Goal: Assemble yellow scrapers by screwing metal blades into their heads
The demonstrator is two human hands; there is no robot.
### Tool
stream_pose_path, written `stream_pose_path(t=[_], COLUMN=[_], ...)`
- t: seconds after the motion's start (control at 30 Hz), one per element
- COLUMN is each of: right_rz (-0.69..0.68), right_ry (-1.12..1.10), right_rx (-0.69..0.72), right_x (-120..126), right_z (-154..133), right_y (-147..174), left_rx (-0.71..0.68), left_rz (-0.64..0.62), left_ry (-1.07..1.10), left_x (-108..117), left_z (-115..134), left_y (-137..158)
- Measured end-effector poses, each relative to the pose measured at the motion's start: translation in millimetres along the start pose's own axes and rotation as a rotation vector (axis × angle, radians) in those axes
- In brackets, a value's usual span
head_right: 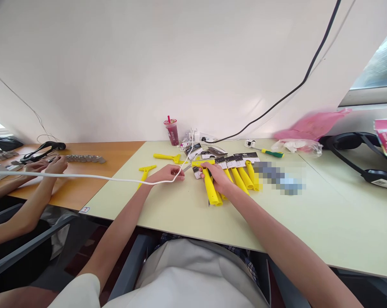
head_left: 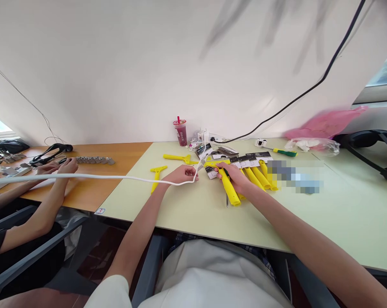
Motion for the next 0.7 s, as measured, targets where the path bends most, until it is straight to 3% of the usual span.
stream_pose_path(t=[0.27, 0.7], right_rz=[-0.067, -0.123], right_ry=[0.054, 0.153], right_rx=[-0.026, -0.049], right_x=[-8, -19], right_z=[3, 13], right_y=[6, 12], left_rx=[-0.001, -0.068], left_rz=[-0.017, -0.031], left_ry=[-0.208, -0.300], left_x=[-1, -5], left_z=[-2, -13], left_y=[2, -7])
Point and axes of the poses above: each hand's wrist, its own y-axis away from the middle knuckle, its own x-axis out of the back of the hand, z = x × y, the point moved 4 cm from there along -y, towards the middle knuckle, and after that the axes turned 13 degrees about y, right-handed, at the moved point
